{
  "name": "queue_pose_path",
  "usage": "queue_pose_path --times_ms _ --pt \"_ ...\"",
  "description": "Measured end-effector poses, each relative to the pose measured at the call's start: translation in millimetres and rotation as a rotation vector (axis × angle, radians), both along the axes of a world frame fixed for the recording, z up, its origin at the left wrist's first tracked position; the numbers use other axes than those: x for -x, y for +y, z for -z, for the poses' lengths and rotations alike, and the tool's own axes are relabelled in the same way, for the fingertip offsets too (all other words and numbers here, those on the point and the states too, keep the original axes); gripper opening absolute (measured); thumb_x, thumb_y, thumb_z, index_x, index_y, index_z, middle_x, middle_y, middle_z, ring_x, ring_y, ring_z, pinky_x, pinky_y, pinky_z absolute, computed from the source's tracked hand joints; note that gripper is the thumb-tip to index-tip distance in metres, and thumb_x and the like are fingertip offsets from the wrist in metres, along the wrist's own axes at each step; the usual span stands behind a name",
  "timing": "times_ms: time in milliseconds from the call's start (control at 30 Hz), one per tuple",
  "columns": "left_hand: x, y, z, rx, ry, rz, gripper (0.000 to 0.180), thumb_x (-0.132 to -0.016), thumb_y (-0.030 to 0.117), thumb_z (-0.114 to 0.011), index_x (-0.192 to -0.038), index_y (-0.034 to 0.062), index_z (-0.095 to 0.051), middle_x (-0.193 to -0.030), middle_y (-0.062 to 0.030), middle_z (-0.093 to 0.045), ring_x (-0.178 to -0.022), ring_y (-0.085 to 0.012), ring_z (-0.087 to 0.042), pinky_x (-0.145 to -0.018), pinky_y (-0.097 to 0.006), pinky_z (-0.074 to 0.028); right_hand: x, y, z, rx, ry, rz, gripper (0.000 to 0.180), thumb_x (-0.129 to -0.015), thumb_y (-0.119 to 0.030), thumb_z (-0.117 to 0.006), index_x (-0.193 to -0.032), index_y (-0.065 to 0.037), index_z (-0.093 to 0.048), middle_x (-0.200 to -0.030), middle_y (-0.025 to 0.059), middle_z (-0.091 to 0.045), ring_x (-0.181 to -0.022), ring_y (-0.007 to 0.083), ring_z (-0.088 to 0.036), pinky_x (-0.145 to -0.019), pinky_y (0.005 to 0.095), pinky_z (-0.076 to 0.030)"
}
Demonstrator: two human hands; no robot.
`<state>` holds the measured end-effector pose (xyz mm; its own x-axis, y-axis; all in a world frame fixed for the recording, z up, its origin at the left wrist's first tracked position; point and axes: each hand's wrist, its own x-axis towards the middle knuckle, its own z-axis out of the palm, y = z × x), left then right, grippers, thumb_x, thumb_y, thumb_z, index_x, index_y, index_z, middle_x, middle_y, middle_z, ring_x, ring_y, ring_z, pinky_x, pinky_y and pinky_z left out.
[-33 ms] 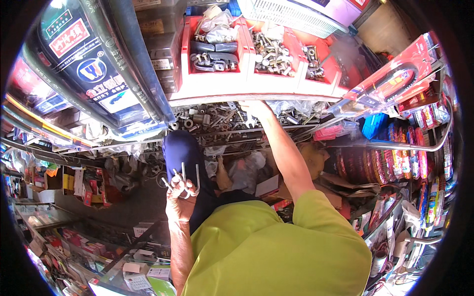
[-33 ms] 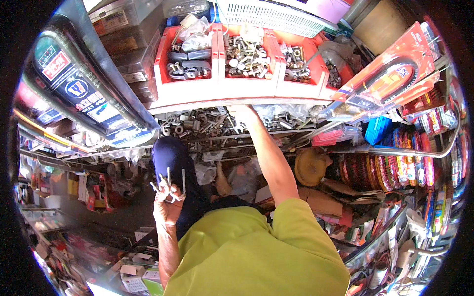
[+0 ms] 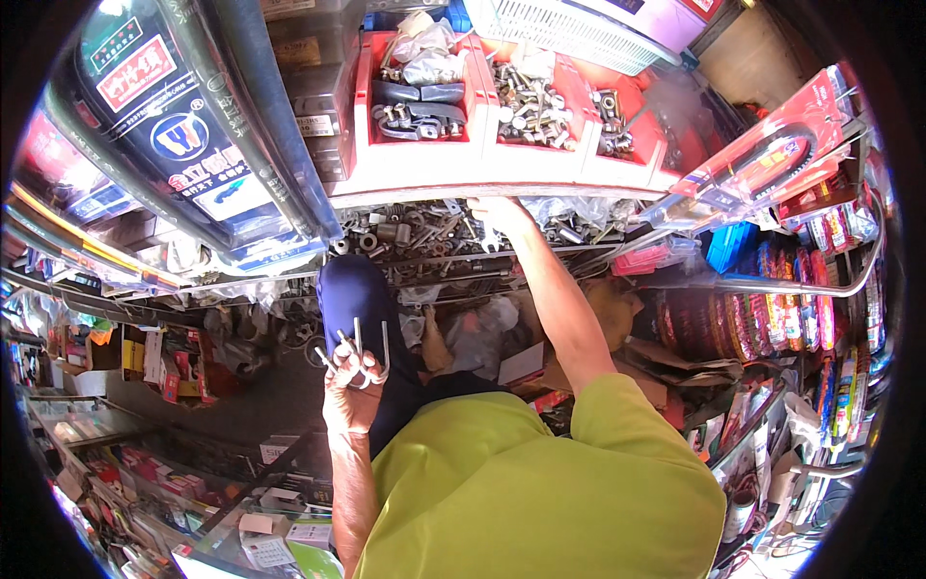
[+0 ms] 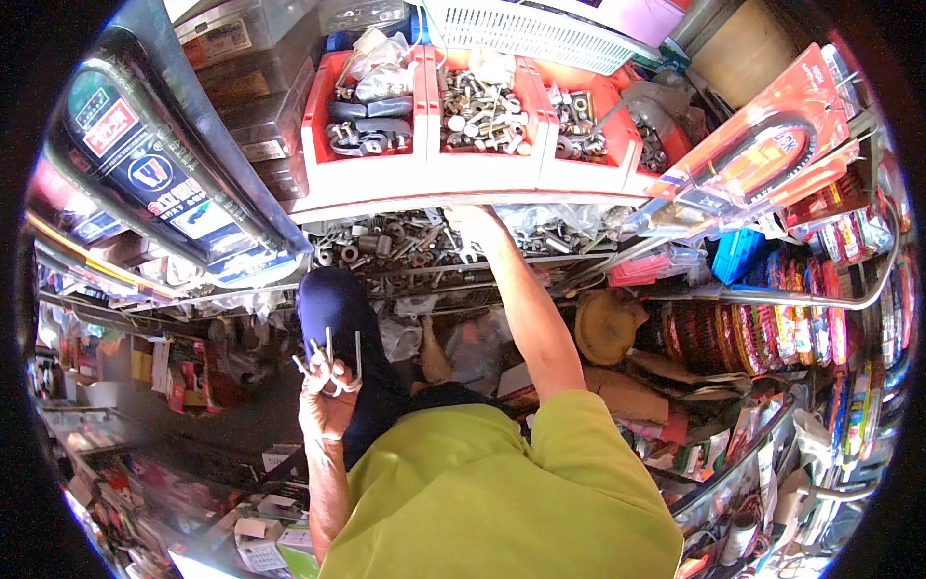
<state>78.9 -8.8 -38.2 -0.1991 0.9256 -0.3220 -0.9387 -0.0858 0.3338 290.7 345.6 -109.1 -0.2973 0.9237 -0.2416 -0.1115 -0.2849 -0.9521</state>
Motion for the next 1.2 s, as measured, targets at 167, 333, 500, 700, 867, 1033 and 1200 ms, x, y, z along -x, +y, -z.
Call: queue_pose_path --times_ms 167,333,500,700,867,1033,1200 --pt "2 1 -2 -0.005 -0.009 0.002 0.018 -0.082 0.009 -0.066 -0.099 0.0095 -0.061 -0.084 -0.0085 -0.063 -0.076 -0.0186 -0.059 -0.068 -0.034 -0.046 -8 -33 -50 0.221 0.056 -0.345 0.017 -0.088 -0.009 -0.060 -0.103 -0.003 -0.064 -0.085 0.0023 -0.060 -0.063 0.0051 -0.050 -0.053 0.0182 -0.041" --pt "1 1 -5 -0.009 -0.062 -0.032 0.017 -0.084 0.006 -0.064 -0.101 0.0063 -0.062 -0.084 -0.0122 -0.063 -0.072 -0.0218 -0.060 -0.066 -0.032 -0.049 8 -63 -67 0.172 0.110 -0.287 0.019 -0.090 -0.019 -0.060 -0.094 0.000 -0.063 -0.057 -0.0059 -0.041 -0.044 0.0023 -0.032 -0.037 0.0198 -0.021" --pt "3 0 2 -0.021 -0.003 -0.004 0.018 -0.083 0.009 -0.066 -0.100 0.0095 -0.062 -0.085 -0.0084 -0.063 -0.076 -0.0190 -0.060 -0.067 -0.033 -0.046 19 -82 -84 0.278 0.042 -0.290 0.021 -0.092 -0.020 -0.058 -0.078 -0.004 -0.056 -0.053 -0.0074 -0.034 -0.039 0.0031 -0.026 -0.037 0.0207 -0.020" --pt "3 1 -1 0.015 -0.040 -0.029 0.018 -0.082 0.006 -0.066 -0.100 0.0076 -0.063 -0.084 -0.0100 -0.064 -0.074 -0.0206 -0.060 -0.066 -0.032 -0.048 28 -118 -107 0.065 -0.159 -0.286 0.020 -0.091 -0.025 -0.060 -0.089 -0.006 -0.064 -0.053 -0.0101 -0.035 -0.042 0.0011 -0.030 -0.038 0.0202 -0.020" --pt "3 1 -4 0.006 -0.054 -0.029 0.019 -0.082 0.005 -0.067 -0.100 0.0071 -0.063 -0.084 -0.0104 -0.064 -0.073 -0.0213 -0.060 -0.067 -0.031 -0.049 45 -138 -133 -0.109 -0.163 -0.333 0.015 -0.090 -0.016 -0.060 -0.102 -0.008 -0.063 -0.081 -0.0045 -0.062 -0.057 0.0006 -0.041 -0.047 0.0192 -0.030" --pt "3 1 -5 0.005 -0.053 -0.033 0.018 -0.082 0.004 -0.066 -0.099 0.0070 -0.063 -0.083 -0.0104 -0.064 -0.074 -0.0211 -0.060 -0.067 -0.031 -0.049 39 -143 -157 -0.047 -0.163 -0.423 0.030 -0.088 -0.011 -0.061 -0.118 -0.008 -0.060 -0.085 -0.0005 -0.065 -0.050 0.0010 -0.037 -0.043 0.0191 -0.028" --pt "4 1 1 0.005 -0.009 -0.011 0.018 -0.082 0.008 -0.067 -0.099 0.0088 -0.063 -0.084 -0.0088 -0.064 -0.075 -0.0192 -0.061 -0.067 -0.032 -0.048 27 -100 -87 -0.271 -0.617 -0.043 0.015 -0.083 -0.013 -0.067 -0.096 -0.004 -0.066 -0.069 0.0007 -0.063 -0.050 0.0029 -0.047 -0.041 0.0211 -0.033"
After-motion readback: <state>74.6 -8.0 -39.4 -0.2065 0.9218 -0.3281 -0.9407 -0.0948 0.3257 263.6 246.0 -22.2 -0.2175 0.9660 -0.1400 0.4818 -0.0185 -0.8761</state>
